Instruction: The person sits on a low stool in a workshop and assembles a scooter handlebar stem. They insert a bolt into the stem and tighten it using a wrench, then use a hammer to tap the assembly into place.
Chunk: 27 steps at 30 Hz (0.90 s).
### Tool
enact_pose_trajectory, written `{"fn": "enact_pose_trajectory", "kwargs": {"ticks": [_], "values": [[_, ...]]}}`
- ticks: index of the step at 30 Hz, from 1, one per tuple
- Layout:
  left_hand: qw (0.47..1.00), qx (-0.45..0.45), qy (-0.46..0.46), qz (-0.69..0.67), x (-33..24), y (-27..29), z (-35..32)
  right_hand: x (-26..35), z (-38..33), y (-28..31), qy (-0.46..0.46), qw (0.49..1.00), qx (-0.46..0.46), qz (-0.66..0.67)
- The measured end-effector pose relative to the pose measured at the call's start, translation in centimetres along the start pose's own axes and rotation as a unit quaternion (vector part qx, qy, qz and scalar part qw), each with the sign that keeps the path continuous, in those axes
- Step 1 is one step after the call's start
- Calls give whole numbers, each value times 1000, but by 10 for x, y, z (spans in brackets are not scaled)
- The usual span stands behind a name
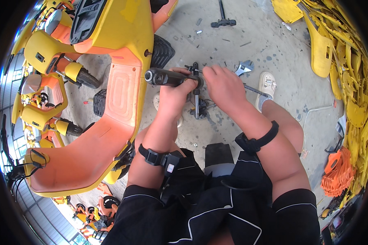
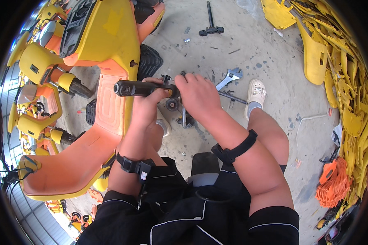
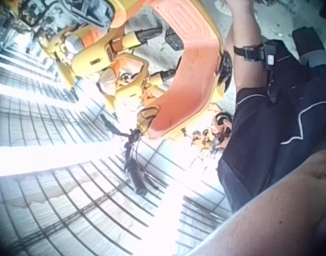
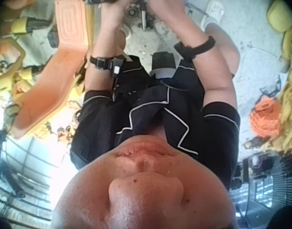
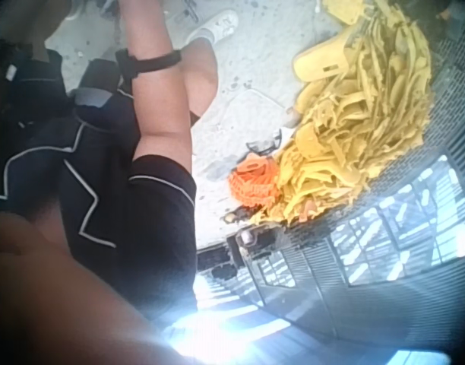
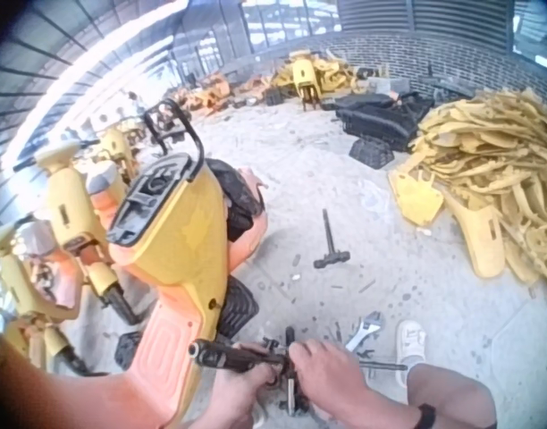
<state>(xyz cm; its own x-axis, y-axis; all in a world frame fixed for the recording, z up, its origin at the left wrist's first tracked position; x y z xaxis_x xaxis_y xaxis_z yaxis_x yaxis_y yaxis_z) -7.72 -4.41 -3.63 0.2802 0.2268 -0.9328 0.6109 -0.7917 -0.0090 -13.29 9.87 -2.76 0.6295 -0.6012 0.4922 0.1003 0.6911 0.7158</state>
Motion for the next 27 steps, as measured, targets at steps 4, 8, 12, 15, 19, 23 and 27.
{"fn": "enact_pose_trajectory", "kwargs": {"ticks": [4, 8, 12, 15, 19, 23, 27], "values": [[999, -14, 39, -34, 9, 5, 8, -14, -3, -7, -198, 972, 96, 84], [1000, 1, 11, -28, 11, 2, 4, -31, -16, -29, -437, 823, 168, 321], [1000, 2, -1, -23, 5, -5, -2, -26, -15, -25, -470, 792, 187, 342], [1000, -8, -7, -22, 1, -6, -5, -25, -13, -25, -489, 777, 182, 351], [998, 2, -49, -51, 1, -6, -2, -29, -16, -33, -506, 749, 183, 386], [994, 33, -77, -74, 5, -5, 1, -28, -16, -31, -513, 728, 200, 408], [995, 72, -51, -44, -2, -10, -5, -31, -20, -34, -555, 638, 218, 487]]}}
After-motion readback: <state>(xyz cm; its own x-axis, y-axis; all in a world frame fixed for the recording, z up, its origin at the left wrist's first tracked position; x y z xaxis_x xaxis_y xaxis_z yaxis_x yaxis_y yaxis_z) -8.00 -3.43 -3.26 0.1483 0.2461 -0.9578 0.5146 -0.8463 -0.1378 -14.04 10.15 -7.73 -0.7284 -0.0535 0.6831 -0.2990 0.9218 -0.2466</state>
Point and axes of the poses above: each hand's wrist, its own z-axis towards the middle knuckle, its own y-axis out of the back of the hand, x = y × z, the point moved 6 cm from there along z, towards the middle knuckle, and after that the axes turned 13 degrees about -x, right-handed, at the moved point
